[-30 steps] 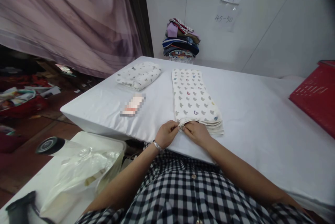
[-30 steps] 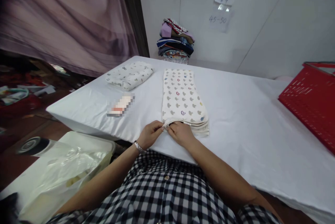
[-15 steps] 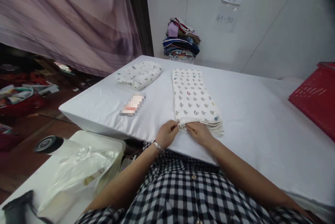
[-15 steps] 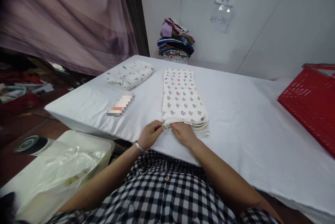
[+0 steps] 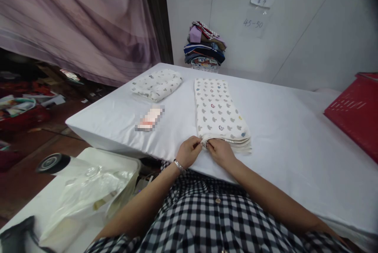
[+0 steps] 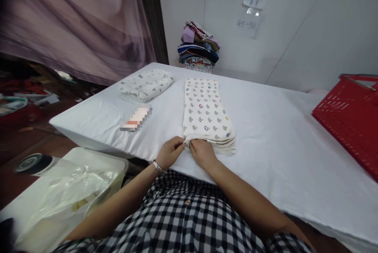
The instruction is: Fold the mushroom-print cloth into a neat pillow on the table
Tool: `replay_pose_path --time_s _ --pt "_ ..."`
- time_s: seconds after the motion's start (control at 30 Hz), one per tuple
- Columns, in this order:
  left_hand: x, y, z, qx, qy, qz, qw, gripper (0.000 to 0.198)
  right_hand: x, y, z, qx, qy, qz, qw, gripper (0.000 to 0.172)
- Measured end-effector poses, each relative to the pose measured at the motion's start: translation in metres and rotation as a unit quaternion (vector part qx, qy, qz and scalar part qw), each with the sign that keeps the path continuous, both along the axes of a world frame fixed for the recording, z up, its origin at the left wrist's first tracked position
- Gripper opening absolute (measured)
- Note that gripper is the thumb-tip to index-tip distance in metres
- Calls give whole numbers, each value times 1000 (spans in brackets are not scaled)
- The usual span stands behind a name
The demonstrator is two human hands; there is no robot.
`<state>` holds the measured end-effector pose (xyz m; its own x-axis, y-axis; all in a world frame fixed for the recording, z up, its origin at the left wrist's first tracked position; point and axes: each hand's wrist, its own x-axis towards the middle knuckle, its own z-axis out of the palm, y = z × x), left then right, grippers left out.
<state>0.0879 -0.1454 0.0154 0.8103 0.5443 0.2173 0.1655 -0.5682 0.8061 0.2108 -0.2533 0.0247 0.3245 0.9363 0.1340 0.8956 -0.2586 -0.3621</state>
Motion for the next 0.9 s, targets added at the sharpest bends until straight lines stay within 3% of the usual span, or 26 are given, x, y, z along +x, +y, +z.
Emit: replay_pose_path --time_s 0.17,0.43,0.63,0.9 --pt "1 0 -1 -4 -13 -3 1000 13 -1 -2 5 15 32 25 999 12" --pt "0 1 -1 5 -23 -11 1000 12 3 3 -2 8 -2 18 1000 14" --pt "0 -5 -1 21 -18 36 999 12 -1 -7 5 71 80 6 994 14" --pt "-2 -10 2 47 -4 49 998 11 -7 -13 3 87 78 -13 993 9"
